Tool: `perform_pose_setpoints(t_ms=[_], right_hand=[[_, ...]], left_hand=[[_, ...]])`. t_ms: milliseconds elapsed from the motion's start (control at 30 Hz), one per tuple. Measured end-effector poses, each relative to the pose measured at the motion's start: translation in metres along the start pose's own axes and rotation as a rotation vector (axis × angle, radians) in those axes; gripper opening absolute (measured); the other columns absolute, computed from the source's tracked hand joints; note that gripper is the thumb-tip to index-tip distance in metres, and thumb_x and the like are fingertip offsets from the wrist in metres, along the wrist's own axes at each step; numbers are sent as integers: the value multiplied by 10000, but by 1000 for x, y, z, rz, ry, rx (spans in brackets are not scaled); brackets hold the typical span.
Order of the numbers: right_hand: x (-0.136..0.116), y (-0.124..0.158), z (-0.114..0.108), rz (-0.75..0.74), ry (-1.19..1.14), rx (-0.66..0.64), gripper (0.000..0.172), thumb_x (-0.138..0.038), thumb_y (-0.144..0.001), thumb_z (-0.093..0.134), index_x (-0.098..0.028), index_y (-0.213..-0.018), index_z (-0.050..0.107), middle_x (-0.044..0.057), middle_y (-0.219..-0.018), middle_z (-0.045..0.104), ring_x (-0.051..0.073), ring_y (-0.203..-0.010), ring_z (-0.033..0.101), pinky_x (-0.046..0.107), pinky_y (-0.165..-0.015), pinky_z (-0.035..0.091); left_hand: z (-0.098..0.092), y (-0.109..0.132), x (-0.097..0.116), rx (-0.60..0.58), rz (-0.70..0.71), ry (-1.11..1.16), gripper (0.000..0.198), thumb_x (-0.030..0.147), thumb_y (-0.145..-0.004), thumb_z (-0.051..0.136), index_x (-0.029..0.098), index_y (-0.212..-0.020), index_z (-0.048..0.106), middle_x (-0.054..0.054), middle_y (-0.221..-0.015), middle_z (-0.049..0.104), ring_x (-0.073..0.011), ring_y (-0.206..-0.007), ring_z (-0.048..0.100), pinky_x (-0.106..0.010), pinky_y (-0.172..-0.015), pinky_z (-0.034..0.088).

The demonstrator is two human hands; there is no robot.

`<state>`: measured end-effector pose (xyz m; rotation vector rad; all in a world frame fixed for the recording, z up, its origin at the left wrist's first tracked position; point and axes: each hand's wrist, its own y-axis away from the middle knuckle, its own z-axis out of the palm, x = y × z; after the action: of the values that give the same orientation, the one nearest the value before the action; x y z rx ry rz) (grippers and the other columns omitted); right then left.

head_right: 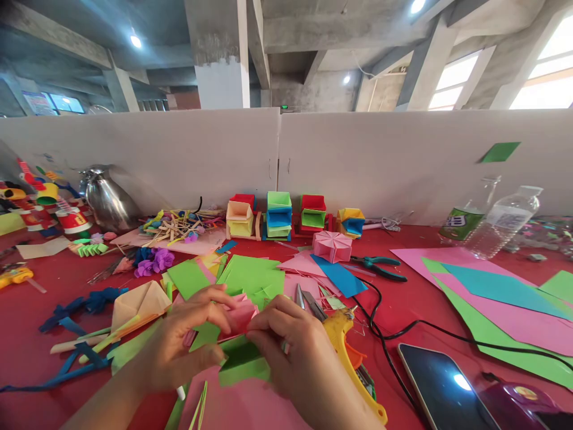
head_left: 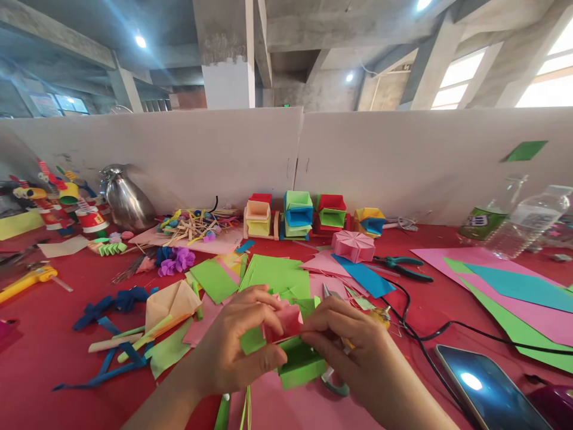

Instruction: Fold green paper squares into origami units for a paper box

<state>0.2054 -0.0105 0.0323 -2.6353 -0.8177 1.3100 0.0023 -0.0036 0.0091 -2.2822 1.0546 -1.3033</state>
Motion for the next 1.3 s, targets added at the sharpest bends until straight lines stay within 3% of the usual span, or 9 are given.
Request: perform_pose_setpoints(t_ms=[167,467,633,800,1000,1100,1300], right_hand=[[0,-4,3,-136,34,74,153,-179,-870,497,-201,-790,626,4,-761,553,104,-670,536,210,-604,433],[-3,-3,5,-120,34,109,170,-179,-877,486,-212,-773,615,8,-765,571,115,-688,558,217,-641,455],[0,-3,3,-67,69,44,138,-184,-859,515,-234,-861,644,2,-779,548,111,-674,541,212,-599,442],[1,0,5,-92,190,-38,225,-172,-882,448,-214,-755,629,-3,-748,508,96,-605,502,211,-548,409],[2,-1,16,-250,455,-12,220,-123,-834,485,-178,-635,562,-4,-689,504,97,-564,500,203,-491,381],[2,-2,18,-296,518,7,247,-138,-847,465,-179,-619,548,-2,-672,518,101,-557,513,204,-481,384],[3,-4,20,-233,522,-10,209,-120,-839,456,-188,-684,579,13,-731,571,111,-596,559,202,-516,432]], left_hand=[[2,-4,-2,70,114,-178,20,216,-773,652,212,-793,652,6,-765,707,-202,-976,579,-415,-1019,298],[3,-5,-1,141,211,-223,101,156,-794,632,222,-852,683,15,-812,729,-178,-925,605,-396,-986,351],[6,-6,1,175,243,-262,101,134,-786,631,216,-824,676,13,-779,731,-175,-878,626,-387,-945,393],[5,-6,3,110,240,-333,121,121,-782,607,222,-768,672,23,-728,725,-184,-924,625,-397,-963,384],[5,-5,3,-88,61,-368,101,103,-710,668,197,-720,632,30,-689,688,-228,-1077,559,-458,-1040,322],[9,-4,3,-56,108,-409,152,60,-758,586,186,-675,609,25,-636,665,-200,-1049,576,-447,-1056,311],[16,-3,-1,3,218,-523,223,109,-830,492,178,-650,602,-8,-607,646,-193,-984,614,-451,-1035,349]])
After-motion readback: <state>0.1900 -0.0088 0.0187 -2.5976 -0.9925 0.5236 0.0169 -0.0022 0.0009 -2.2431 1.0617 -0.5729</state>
